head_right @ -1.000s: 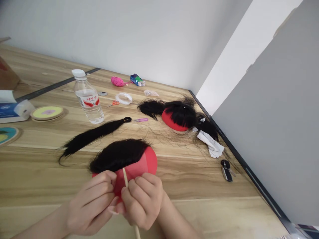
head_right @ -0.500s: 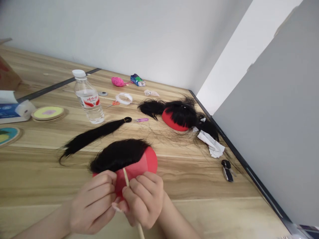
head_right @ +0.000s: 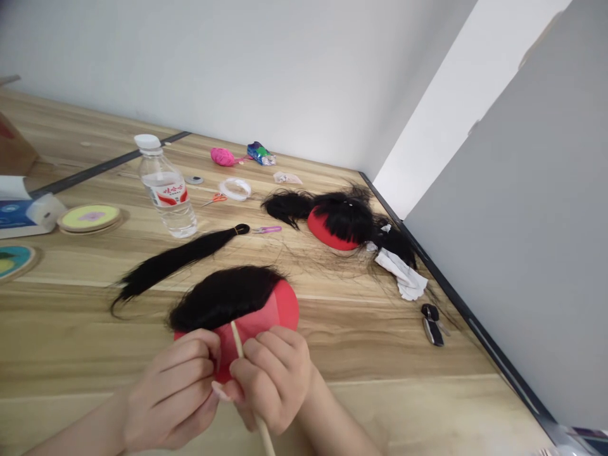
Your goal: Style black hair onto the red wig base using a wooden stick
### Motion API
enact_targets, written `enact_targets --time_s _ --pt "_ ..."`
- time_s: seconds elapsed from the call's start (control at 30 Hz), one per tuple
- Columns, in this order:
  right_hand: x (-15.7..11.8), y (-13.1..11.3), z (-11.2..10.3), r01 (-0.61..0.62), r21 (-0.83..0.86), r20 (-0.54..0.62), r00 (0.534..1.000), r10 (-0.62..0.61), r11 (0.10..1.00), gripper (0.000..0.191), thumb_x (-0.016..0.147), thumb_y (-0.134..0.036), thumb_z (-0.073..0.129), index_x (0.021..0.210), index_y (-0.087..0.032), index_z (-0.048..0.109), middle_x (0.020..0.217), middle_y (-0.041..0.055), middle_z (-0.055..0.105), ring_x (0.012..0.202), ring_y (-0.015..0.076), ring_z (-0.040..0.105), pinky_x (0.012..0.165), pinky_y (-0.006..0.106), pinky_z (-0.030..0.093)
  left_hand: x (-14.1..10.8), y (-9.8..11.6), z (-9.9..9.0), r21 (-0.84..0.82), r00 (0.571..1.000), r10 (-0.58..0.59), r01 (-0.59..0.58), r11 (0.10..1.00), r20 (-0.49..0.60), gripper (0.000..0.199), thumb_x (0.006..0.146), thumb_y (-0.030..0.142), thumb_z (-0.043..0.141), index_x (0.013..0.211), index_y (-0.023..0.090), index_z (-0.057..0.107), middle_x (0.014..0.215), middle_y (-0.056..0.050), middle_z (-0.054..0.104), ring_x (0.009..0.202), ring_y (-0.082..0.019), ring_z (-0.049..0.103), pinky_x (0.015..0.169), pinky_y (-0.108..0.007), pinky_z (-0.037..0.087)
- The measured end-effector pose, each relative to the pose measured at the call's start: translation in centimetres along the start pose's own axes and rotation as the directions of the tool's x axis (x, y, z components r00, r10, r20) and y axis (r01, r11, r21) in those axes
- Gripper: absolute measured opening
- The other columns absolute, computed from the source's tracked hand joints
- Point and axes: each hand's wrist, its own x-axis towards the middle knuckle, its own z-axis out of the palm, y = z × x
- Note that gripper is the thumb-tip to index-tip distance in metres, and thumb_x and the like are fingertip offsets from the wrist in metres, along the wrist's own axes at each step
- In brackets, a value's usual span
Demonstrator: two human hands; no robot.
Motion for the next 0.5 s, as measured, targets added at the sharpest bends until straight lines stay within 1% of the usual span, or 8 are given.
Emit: enact_targets --time_s 0.13,0.33,0.43,0.5 --pt "0.1 0.0 -0.2 -0.044 0.036 0.0 0.999 0.044 0.998 0.021 0.093 -0.014 0.039 0.079 -0.015 0.054 0.063 0.0051 0.061 0.053 0.0135 0.056 0.047 0.027 0.046 -0.1 0.0 0.1 -0.015 1.0 0.009 -0.009 1.0 -0.006 0.022 0.071 -0.006 0.054 0.061 0.014 0.056 0.055 -0.003 0.054 0.059 -0.014 0.046 0.055 -0.033 0.052" --pt "0.3 0.1 -0.1 -0.059 0.064 -0.028 0.998 0.061 0.996 0.018 0.092 -0.012 0.04 0.083 -0.013 0.055 0.065 0.0063 0.06 0.053 0.0144 0.055 0.047 0.028 0.045 -0.4 0.0 0.0 -0.005 1.0 0.014 -0.014 1.0 -0.005 0.021 0.071 -0.004 0.054 0.063 0.014 0.055 0.057 -0.003 0.056 0.059 -0.015 0.05 0.056 -0.033 0.053" --pt "-0.1 0.3 0.5 -0.128 0.167 -0.058 0.989 0.139 0.978 0.016 0.092 -0.014 0.04 0.089 -0.015 0.055 0.068 0.0042 0.059 0.053 0.0146 0.055 0.046 0.028 0.046 -0.4 0.0 -0.1 0.0 1.0 0.006 -0.006 1.0 0.015 0.02 0.073 -0.002 0.053 0.064 0.016 0.054 0.059 -0.002 0.057 0.059 -0.014 0.05 0.058 -0.032 0.056" --pt "-0.4 0.5 1.0 -0.2 0.287 -0.089 0.968 0.234 0.937 0.015 0.093 -0.015 0.041 0.092 -0.018 0.056 0.068 0.0029 0.058 0.054 0.0157 0.057 0.046 0.029 0.046 -0.3 0.0 -0.2 0.004 1.0 -0.012 0.012 1.0 0.014 0.022 0.074 -0.002 0.052 0.062 0.017 0.053 0.057 -0.001 0.056 0.059 -0.014 0.049 0.058 -0.032 0.056"
